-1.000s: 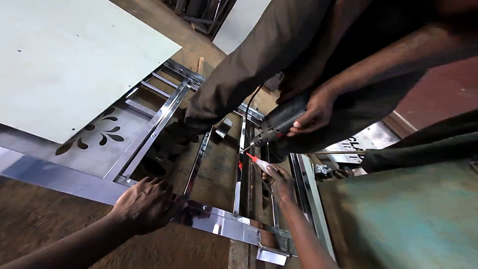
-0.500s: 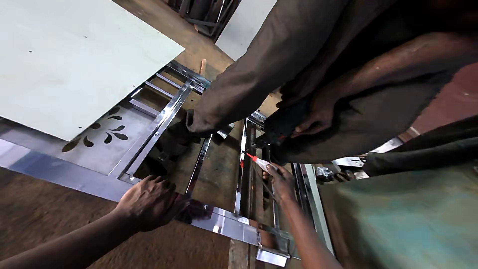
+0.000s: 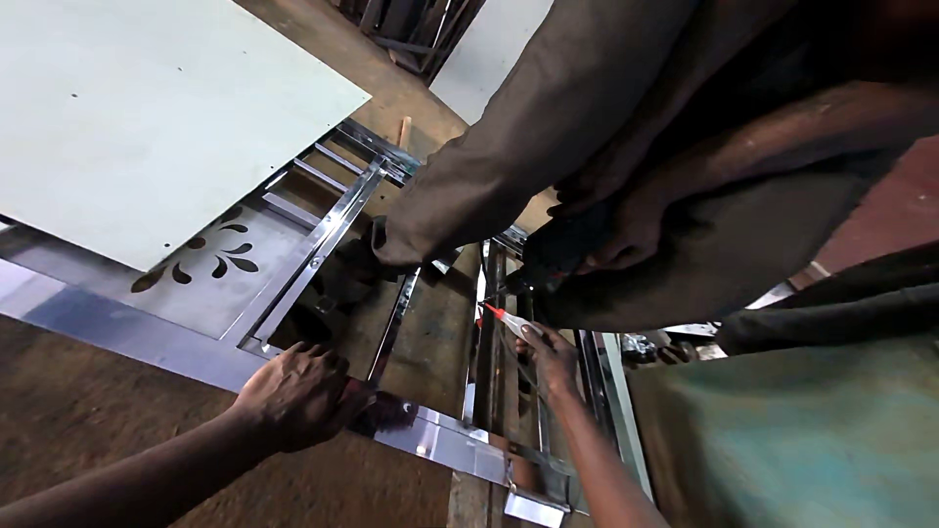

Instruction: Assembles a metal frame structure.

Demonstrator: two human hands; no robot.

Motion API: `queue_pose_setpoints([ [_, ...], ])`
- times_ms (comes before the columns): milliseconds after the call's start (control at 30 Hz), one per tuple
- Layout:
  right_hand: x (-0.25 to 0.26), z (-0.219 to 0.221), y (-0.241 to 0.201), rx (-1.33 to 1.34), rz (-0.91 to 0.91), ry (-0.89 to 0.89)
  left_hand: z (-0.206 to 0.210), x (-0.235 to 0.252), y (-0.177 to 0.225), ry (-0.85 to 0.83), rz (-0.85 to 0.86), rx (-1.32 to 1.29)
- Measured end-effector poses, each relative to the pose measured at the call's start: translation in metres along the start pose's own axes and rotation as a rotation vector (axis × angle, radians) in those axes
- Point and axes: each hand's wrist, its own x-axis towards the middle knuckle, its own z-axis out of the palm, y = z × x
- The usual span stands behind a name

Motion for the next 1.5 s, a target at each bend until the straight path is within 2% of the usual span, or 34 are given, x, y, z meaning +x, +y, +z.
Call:
queue_pose_setpoints([
  [767, 0.0008, 0.0064, -0.0005, -0.107, -0.059, -0.007, -0.0005, 0.0003, 0.0006, -0.019, -0.006, -0.004],
  [1500, -0.0007, 0.0086, -0.0024, -0.063, -0.023, 0.022, -0.0055, -0.0008, 0.0021, -0.050, -0.014, 0.002],
])
